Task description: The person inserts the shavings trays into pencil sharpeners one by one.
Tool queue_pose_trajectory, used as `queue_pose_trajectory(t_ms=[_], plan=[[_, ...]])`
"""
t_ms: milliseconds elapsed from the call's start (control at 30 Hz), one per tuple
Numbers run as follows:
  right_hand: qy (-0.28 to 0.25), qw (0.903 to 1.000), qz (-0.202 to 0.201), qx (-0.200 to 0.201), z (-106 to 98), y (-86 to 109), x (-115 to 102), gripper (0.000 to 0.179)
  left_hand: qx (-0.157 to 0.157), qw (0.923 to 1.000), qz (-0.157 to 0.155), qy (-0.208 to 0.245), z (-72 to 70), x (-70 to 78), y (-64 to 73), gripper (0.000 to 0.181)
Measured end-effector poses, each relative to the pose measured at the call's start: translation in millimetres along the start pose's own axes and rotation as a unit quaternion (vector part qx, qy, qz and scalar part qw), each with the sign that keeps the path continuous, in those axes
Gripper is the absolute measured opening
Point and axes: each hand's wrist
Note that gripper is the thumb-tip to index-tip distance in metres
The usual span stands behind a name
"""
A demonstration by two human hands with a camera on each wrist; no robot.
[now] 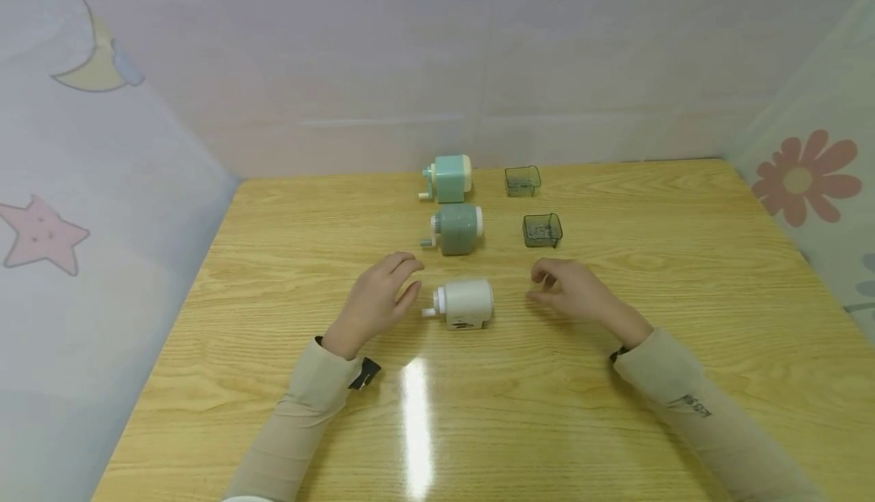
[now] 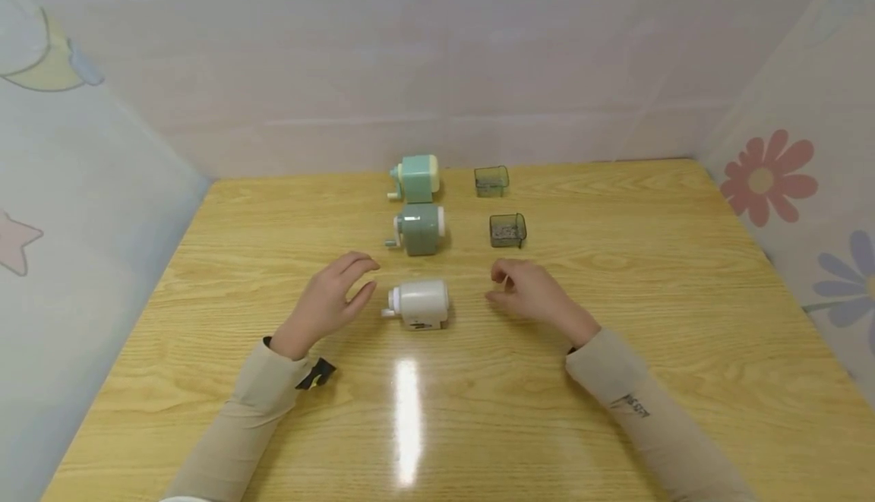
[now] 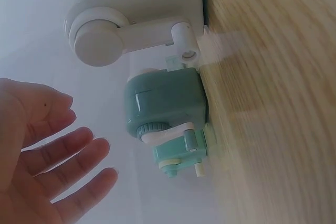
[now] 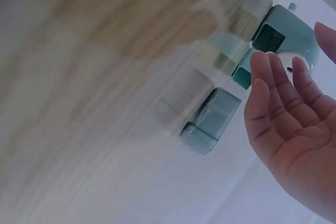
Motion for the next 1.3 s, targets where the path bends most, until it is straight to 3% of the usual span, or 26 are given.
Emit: queue_pose_trajectory(t_ms=[400, 667, 1000, 1300], plan=[[0.029, 0.9993, 0.023, 0.011, -16.7, -3.1, 9.2, 0.023, -0.004, 0.9999, 0.010, -0.004, 3.0, -0.6, 1.5, 0.024], [0.052, 0.9976, 0.043, 0.017, -30.3, -11.3, 18.0, 0.029, -0.014, 0.9999, -0.001, 0.002, 1.8, 0.6, 3.4, 0.023], [0.094, 0.9921, 0.082, -0.010, -47.2, -25.4, 31.4, 0.051, -0.017, 0.9998, 0.000, 0.003, 0.3, 0.8, 3.8, 0.021], [0.099, 0.9890, 0.105, -0.030, -49.2, -37.6, 42.7, 0.063, -0.014, 0.9999, -0.003, 0.004, -1.5, 1.1, 3.3, 0.020]])
Point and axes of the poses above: each hand's wrist, its own y-axis away from the middle knuckle, its own z-axis out of the palm, x = y × z, and after that the axes turned 4 degrees about z, right-handed
